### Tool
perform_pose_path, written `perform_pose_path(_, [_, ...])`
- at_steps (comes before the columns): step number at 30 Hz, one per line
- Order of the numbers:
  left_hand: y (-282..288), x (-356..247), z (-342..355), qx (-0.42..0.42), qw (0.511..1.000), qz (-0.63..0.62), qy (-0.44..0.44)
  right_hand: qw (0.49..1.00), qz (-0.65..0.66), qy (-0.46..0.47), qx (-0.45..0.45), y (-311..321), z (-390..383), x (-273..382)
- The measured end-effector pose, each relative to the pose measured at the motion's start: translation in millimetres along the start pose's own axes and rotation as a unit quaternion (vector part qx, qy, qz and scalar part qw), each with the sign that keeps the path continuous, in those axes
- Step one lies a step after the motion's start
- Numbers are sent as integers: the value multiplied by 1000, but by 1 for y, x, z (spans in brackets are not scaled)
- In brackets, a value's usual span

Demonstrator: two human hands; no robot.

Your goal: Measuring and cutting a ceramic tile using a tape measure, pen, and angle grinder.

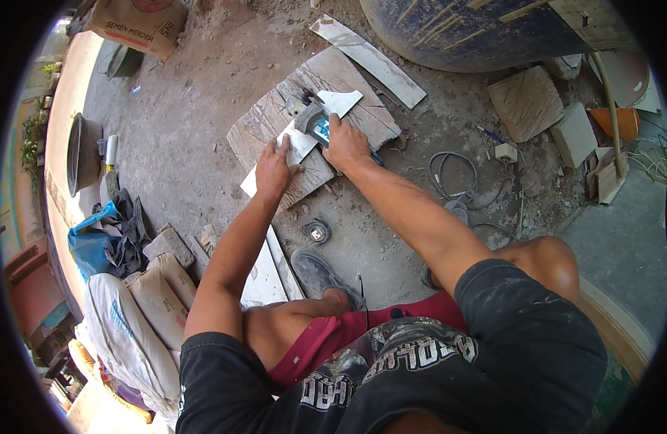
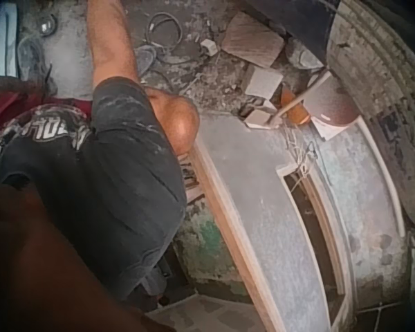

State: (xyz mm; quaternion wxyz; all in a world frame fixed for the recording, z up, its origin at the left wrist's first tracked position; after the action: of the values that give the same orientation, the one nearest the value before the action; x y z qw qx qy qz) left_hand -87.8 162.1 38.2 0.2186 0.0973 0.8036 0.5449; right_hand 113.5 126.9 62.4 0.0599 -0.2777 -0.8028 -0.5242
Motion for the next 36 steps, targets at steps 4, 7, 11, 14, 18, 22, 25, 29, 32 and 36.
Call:
perform_pose_path(4, [1,-2,0,0,1000,0,3,1000,-8,3,-8,-2,-2,-3])
perform_pose_path(7, [1,-2,1,-2,1000,-3,2,1000,-1,2,-26,-5,-2,-5])
perform_pose_path(11, [-1,-3,1,-4,1000,-3,1,999,12,1,-40,-7,-2,-7])
perform_pose_path(14, [-1,-2,0,-5,1000,2,2,999,-14,6,-31,-5,-4,-6])
perform_pose_path(18, [-1,-1,0,-6,1000,-1,-1,1000,-13,3,-28,-3,-7,-6])
perform_pose_path(22, [-2,0,1,-10,1000,2,-5,999,-16,5,-28,-2,-10,-6])
perform_pose_path(25, [-2,-1,0,-6,1000,7,-3,1000,-17,3,-25,-1,-11,-7])
perform_pose_path(29, [-2,-1,1,-10,1000,13,-8,1000,-14,3,-24,-1,-12,-8])
perform_pose_path(32, [-1,-1,1,-5,1000,11,-4,1000,-11,1,-24,-2,-14,-10])
perform_pose_path(36, [0,-3,0,0,1000,5,0,1000,-10,1,-25,-4,-16,-13])
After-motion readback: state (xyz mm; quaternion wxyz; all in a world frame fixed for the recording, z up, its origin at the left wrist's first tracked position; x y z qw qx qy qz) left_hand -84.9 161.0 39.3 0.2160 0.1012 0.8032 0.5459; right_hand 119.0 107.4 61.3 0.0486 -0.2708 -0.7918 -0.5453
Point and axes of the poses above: each hand's wrist, its own z-axis towards the middle knuckle, its own y-axis out of the back of the hand, x = y × z, the point moved 1 cm from there along z, towards the middle knuckle, and after that the axes turned 2 degrees about x, right-handed, at the moved point
